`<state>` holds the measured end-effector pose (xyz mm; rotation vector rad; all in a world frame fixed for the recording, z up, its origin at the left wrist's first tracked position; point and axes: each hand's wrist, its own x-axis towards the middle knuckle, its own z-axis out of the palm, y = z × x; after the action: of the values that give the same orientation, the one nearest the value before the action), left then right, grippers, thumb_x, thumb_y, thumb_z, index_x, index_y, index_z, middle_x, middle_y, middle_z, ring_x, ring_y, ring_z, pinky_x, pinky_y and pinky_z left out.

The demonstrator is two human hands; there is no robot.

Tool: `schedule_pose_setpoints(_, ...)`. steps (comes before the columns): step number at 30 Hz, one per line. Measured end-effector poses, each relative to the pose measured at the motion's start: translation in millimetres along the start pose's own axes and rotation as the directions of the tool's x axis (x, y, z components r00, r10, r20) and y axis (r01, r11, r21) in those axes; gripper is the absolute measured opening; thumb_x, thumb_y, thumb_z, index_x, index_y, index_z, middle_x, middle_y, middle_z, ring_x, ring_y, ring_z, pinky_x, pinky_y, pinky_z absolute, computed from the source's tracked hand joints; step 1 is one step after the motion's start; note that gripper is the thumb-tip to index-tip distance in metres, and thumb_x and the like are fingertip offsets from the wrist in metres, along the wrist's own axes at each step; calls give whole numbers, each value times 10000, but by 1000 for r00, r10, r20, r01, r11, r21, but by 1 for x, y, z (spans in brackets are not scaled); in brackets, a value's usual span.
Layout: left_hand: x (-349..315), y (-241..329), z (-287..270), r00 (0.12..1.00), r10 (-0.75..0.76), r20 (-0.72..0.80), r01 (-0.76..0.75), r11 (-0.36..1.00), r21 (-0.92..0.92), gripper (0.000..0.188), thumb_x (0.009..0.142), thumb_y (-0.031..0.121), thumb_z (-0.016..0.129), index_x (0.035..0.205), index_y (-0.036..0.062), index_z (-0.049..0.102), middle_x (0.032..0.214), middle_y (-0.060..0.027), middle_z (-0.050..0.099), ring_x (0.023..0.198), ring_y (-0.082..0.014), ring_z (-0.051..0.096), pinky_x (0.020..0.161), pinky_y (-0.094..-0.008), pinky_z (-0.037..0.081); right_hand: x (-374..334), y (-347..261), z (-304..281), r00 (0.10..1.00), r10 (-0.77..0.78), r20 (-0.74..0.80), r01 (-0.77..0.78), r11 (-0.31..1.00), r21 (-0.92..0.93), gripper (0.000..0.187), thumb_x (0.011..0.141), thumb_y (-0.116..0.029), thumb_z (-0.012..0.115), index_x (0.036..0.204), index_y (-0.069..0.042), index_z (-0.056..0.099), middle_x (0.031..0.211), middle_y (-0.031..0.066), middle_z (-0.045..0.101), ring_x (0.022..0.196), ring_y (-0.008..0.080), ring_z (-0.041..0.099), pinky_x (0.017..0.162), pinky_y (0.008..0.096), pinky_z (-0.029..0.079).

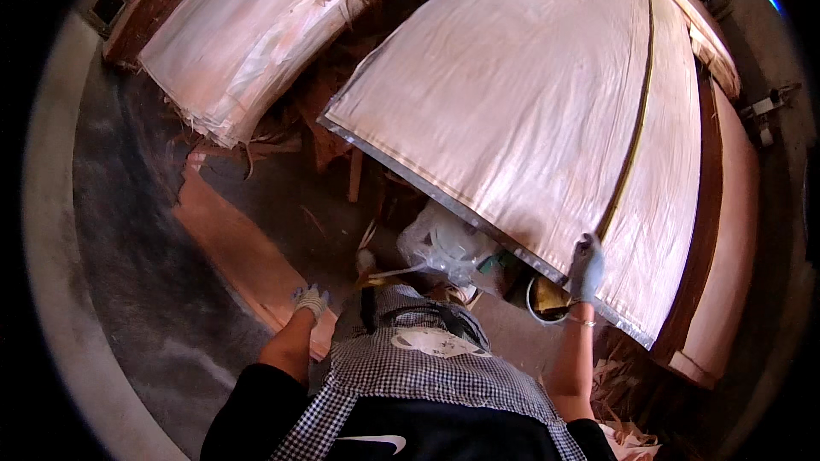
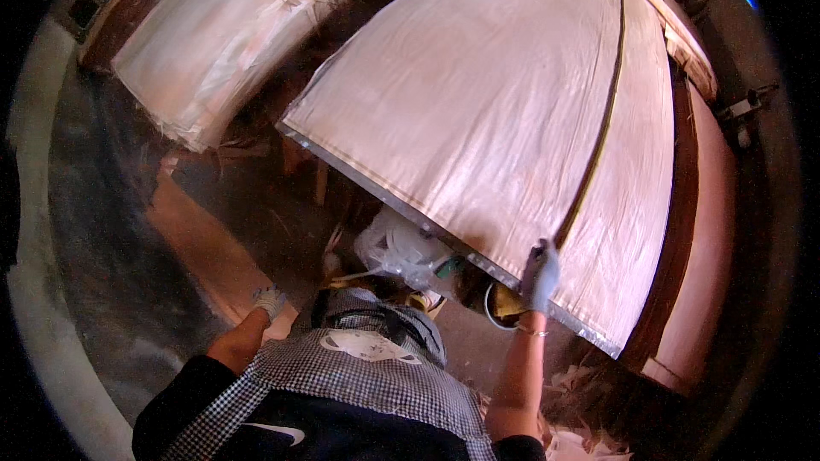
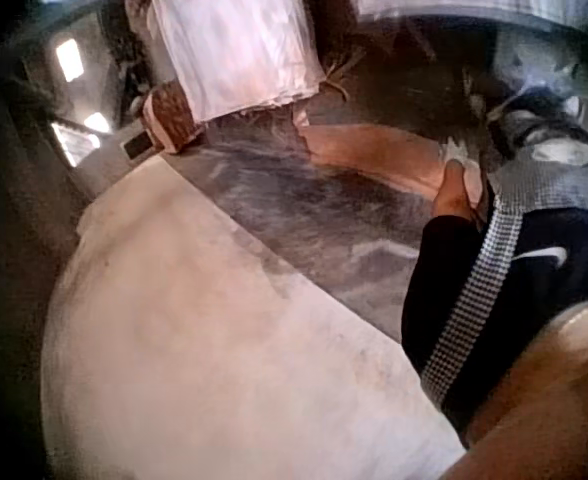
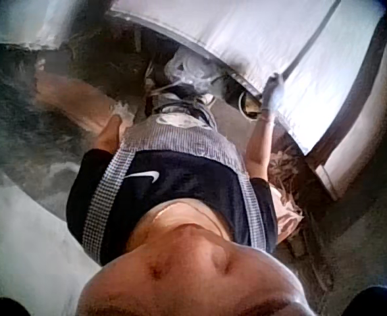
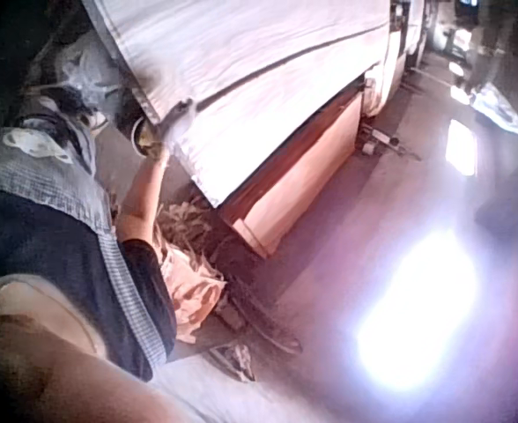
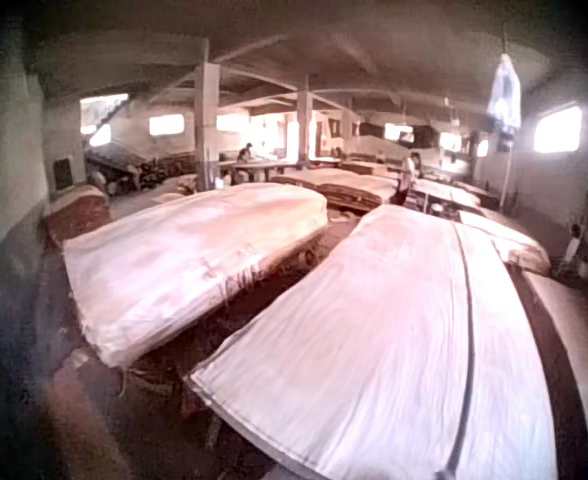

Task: The person sorts and stacks thin veneer sheets by picking up individual sheets, carrying them across the workspace, and carefully aligning them onto various stacks on work tables.

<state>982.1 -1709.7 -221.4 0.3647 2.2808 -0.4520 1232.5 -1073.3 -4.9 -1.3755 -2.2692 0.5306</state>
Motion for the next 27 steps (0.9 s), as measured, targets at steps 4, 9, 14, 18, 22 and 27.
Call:
schedule_pose_setpoints(4,37,19,-33,992,96,85,-55,918,-394,588,887,522,372,1317,132,471,1353,-144,454,1245,-344,417,1027,-445,329,-41,-69,56,966,-104,237,126,989,-80,219,837,-84,510,1029,-65,612,907,212,621,848,391,598,728,453,467)
schedule_pose_setpoints(9,26,-1,-192,878,395,-270,-477,769,-426,468,876,449,450,1140,95,604,1145,-144,607,1067,-343,548,923,-428,422,-72,-124,92,988,0,151,45,956,-291,253,844,-207,529,1006,-36,621,941,228,628,896,398,594,752,444,473)
schedule_pose_setpoints(14,59,-84,-221,818,280,-503,-479,815,-325,430,867,417,482,1118,94,616,1105,-158,618,1028,-335,571,889,-420,448,-81,-143,109,986,39,162,23,931,-365,191,835,-195,531,926,-42,599,891,234,627,846,416,594,710,464,473)
schedule_pose_setpoints(18,70,-111,-232,888,300,-347,-429,811,-397,410,879,398,464,1111,88,599,1091,-164,619,1002,-346,579,869,-428,460,-87,-129,129,996,59,68,-23,897,-441,153,833,-179,517,877,-50,586,821,224,620,804,426,590,677,461,467)
schedule_pose_setpoints(22,93,-116,-262,851,522,50,-418,733,-537,483,925,399,437,1234,37,517,1242,-181,546,1135,-344,522,945,-400,412,-83,-141,144,971,237,-33,-231,887,-399,172,824,-179,514,864,-32,594,855,244,624,820,433,591,687,454,468)
schedule_pose_setpoints(27,143,-147,-311,899,421,-118,-414,732,-540,476,896,404,421,1193,56,553,1224,-192,544,1116,-367,516,937,-410,414,-61,-125,157,924,374,-72,-365,817,-447,271,838,-227,504,978,-33,633,946,260,624,890,430,591,742,458,471)
